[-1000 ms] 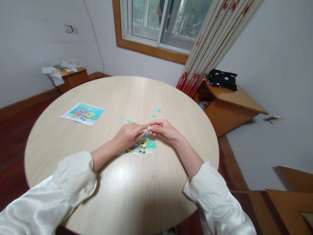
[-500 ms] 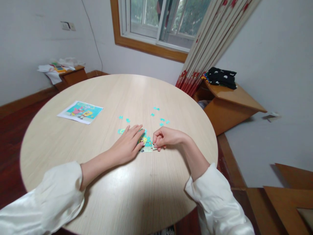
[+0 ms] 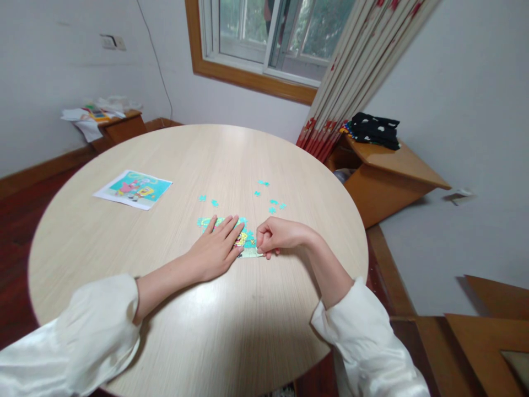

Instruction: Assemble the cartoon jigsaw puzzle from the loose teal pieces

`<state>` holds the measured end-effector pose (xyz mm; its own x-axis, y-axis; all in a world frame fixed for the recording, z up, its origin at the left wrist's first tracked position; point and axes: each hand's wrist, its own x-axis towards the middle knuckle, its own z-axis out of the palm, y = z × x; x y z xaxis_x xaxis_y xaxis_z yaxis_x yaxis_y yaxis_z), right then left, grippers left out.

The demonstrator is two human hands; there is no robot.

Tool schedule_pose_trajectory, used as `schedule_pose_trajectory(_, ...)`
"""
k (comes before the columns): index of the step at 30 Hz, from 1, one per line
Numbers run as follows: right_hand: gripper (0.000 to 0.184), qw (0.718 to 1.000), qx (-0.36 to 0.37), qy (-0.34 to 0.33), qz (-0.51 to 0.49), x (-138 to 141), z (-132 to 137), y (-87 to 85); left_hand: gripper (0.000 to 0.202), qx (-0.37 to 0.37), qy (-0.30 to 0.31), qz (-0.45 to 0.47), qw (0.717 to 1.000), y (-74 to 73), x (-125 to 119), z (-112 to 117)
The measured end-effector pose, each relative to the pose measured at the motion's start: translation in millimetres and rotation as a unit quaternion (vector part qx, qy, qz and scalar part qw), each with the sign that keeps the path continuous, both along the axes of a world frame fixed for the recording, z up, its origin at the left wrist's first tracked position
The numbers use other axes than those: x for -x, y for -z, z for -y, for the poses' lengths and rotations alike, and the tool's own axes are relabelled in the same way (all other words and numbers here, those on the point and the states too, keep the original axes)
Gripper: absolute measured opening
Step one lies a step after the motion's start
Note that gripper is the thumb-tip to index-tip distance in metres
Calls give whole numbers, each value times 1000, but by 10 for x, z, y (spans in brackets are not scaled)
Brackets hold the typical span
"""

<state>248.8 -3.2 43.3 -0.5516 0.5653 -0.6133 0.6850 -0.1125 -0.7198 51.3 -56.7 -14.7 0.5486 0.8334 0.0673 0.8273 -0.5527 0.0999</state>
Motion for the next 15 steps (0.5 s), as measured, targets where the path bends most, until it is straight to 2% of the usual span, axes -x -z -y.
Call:
schedule_pose_trajectory(6, 26, 1000, -11, 1, 28, 24, 12, 12, 59, 13, -4, -7, 1000, -19, -16, 1)
schedule_pose_trajectory(11, 28, 999, -13, -2, 29, 15, 7, 61, 59, 6, 8, 23, 1000, 12, 8, -15)
schedule_pose_trajectory(13, 30, 1000, -5, -12, 7, -25, -16, 69, 58, 4, 9, 33, 999, 29, 18, -17)
schedule_pose_trajectory(15, 33, 999, -23, 14, -41, -97, -73, 72, 57, 9, 7, 39, 999, 37, 23, -17)
